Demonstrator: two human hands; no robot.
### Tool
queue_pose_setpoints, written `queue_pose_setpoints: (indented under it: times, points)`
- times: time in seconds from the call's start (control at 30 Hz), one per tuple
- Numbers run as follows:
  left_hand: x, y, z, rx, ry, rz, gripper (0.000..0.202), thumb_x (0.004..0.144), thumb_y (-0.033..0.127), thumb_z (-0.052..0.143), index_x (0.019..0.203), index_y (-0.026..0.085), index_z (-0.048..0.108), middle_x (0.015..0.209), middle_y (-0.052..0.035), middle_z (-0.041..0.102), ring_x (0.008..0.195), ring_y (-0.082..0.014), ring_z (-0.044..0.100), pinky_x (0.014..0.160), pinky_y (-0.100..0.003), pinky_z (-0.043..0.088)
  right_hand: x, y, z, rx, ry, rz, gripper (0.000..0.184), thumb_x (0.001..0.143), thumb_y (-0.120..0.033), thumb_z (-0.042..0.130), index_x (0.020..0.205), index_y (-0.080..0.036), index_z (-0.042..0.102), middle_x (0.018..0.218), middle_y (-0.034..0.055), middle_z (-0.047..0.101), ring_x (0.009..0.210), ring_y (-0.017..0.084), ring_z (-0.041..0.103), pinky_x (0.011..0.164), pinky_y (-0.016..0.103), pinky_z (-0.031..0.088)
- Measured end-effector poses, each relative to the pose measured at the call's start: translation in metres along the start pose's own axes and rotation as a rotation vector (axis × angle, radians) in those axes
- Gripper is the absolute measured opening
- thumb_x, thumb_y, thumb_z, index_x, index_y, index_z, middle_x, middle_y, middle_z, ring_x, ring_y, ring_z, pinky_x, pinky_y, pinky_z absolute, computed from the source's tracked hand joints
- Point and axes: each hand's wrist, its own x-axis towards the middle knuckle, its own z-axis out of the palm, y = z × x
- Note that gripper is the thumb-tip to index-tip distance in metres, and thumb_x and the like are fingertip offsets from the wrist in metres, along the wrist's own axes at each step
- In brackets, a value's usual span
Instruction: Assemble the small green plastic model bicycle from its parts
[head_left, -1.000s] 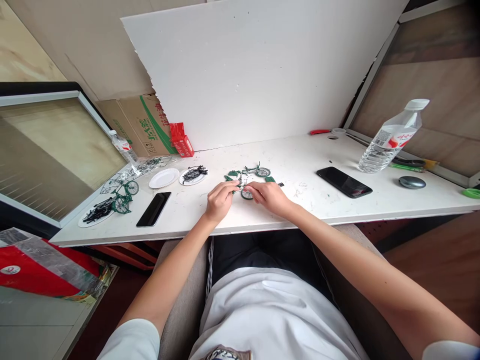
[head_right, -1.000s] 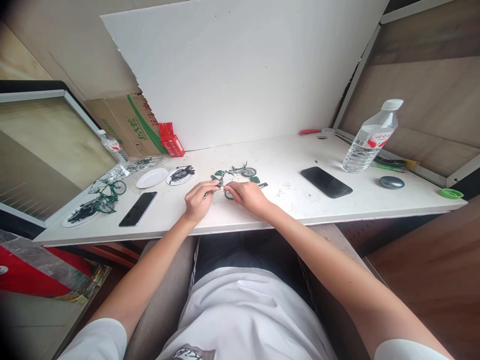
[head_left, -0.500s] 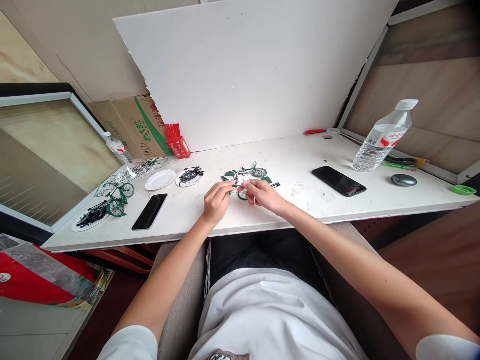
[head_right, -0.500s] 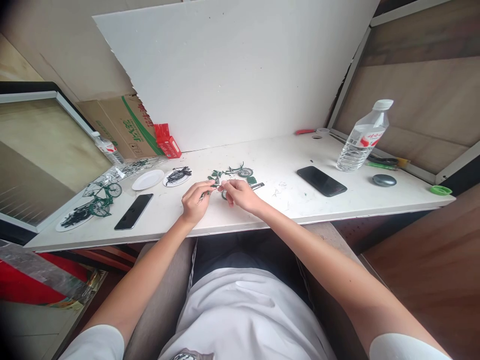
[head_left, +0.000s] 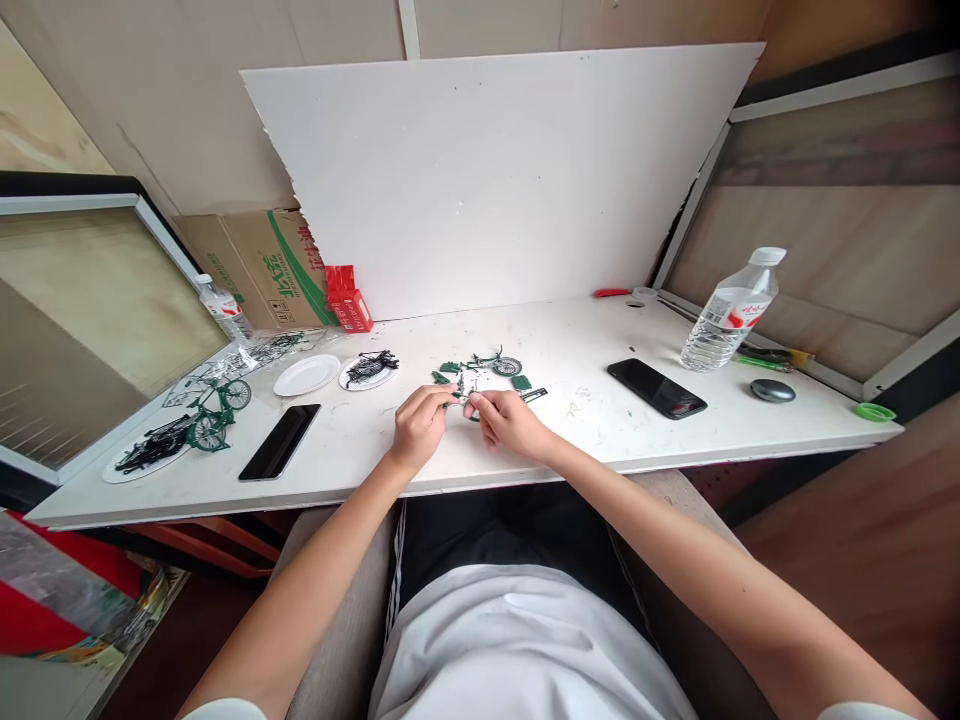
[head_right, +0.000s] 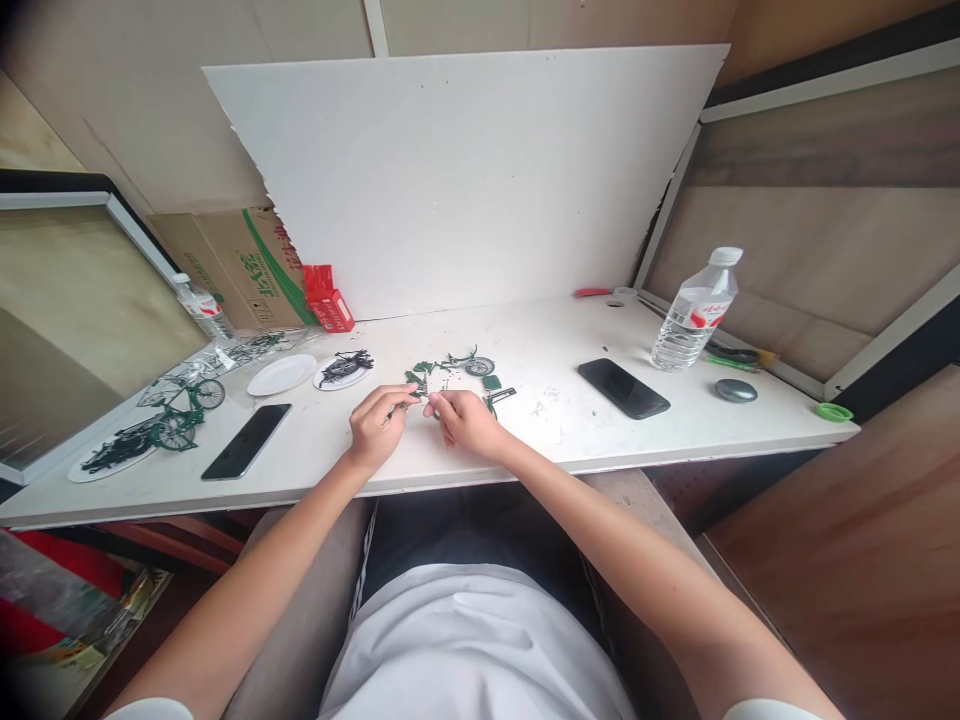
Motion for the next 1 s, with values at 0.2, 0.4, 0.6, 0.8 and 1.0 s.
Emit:
queue_pose_setpoints:
  times: [0.2, 0.4, 0.6, 0.8, 1.0]
  points:
    - [0.000, 0.000, 0.003, 0.030, 0.024, 0.052, 0.039, 0.099, -0.009, 0.051, 0.108, 0.021, 0.076, 0.109, -0.0060, 0.084, 0.108, -0.0195, 0.084, 0.096, -0.035, 0.072, 0.000, -0.008, -0.002, 0.568, -0.131, 0.276, 0.045, 0.101, -0.065, 0.069, 0.093, -0.021, 0.067, 0.057, -0.0104, 0.031, 0.052, 0.012, 0.038, 0.059, 0.029, 0.033]
    - [-0.001, 0.001, 0.006, 0.025, 0.016, 0.064, 0.037, 0.100, -0.007, 0.053, 0.107, 0.022, 0.076, 0.111, -0.0061, 0.084, 0.110, -0.0200, 0.085, 0.096, -0.036, 0.073, 0.002, -0.009, -0.014, -0.042, 0.010, 0.008, 0.046, 0.111, -0.062, 0.054, 0.103, -0.020, 0.070, 0.071, -0.0022, 0.057, 0.065, 0.017, 0.055, 0.069, 0.032, 0.043]
    - [-0.001, 0.001, 0.004, -0.015, 0.016, 0.014, 0.035, 0.102, -0.004, 0.053, 0.104, 0.022, 0.077, 0.111, -0.0064, 0.084, 0.108, -0.0196, 0.085, 0.096, -0.036, 0.073, 0.000, 0.000, -0.015, -0.608, 0.066, -0.261, 0.032, 0.117, -0.039, 0.048, 0.111, -0.022, 0.074, 0.093, 0.0076, 0.077, 0.073, 0.019, 0.059, 0.073, 0.032, 0.036]
    - [0.000, 0.000, 0.003, -0.040, 0.016, 0.019, 0.034, 0.101, -0.004, 0.054, 0.102, 0.021, 0.077, 0.108, -0.0064, 0.084, 0.107, -0.0194, 0.085, 0.095, -0.035, 0.073, -0.001, -0.001, -0.008, -0.245, -0.007, -0.058, 0.047, 0.117, -0.054, 0.043, 0.105, -0.021, 0.074, 0.058, -0.0021, 0.060, 0.057, 0.017, 0.054, 0.072, 0.032, 0.041]
    - [-0.001, -0.001, 0.002, -0.007, 0.005, 0.086, 0.036, 0.103, -0.004, 0.051, 0.104, 0.022, 0.076, 0.111, -0.0057, 0.084, 0.109, -0.0189, 0.085, 0.095, -0.034, 0.073, 0.002, -0.011, -0.013, 0.477, -0.181, 0.297, 0.046, 0.098, -0.066, 0.072, 0.096, -0.020, 0.071, 0.054, -0.0116, 0.029, 0.050, 0.012, 0.033, 0.057, 0.030, 0.032]
